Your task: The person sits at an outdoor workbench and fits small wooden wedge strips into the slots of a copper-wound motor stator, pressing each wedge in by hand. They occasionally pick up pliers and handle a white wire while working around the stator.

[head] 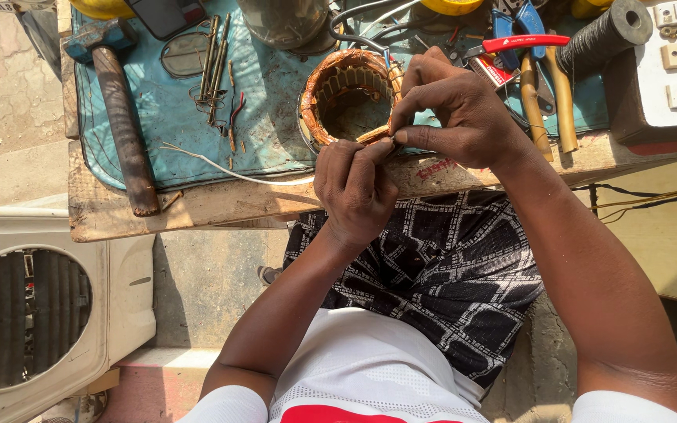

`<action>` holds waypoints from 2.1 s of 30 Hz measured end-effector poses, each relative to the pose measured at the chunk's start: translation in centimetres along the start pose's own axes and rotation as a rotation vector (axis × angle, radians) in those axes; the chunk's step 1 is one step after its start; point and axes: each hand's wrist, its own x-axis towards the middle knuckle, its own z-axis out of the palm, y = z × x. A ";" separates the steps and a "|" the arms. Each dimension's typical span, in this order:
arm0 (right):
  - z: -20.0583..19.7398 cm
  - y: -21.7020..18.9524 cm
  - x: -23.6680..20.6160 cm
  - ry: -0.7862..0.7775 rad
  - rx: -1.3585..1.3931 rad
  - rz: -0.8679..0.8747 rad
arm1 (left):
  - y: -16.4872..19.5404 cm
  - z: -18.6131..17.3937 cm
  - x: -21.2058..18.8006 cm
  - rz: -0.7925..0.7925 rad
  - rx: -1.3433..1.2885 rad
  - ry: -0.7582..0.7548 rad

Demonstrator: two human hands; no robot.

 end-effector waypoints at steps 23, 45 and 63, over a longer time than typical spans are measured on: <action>0.3 0.0 0.3 -0.003 -0.003 0.001 | -0.4 -0.5 -0.3 -0.010 -0.006 -0.031; 0.5 0.0 0.1 0.012 0.114 0.022 | 0.1 0.0 -0.6 -0.129 -0.045 0.007; -2.8 15.1 -3.6 -0.082 -0.215 0.175 | -0.8 4.9 -1.9 -0.063 0.023 -0.052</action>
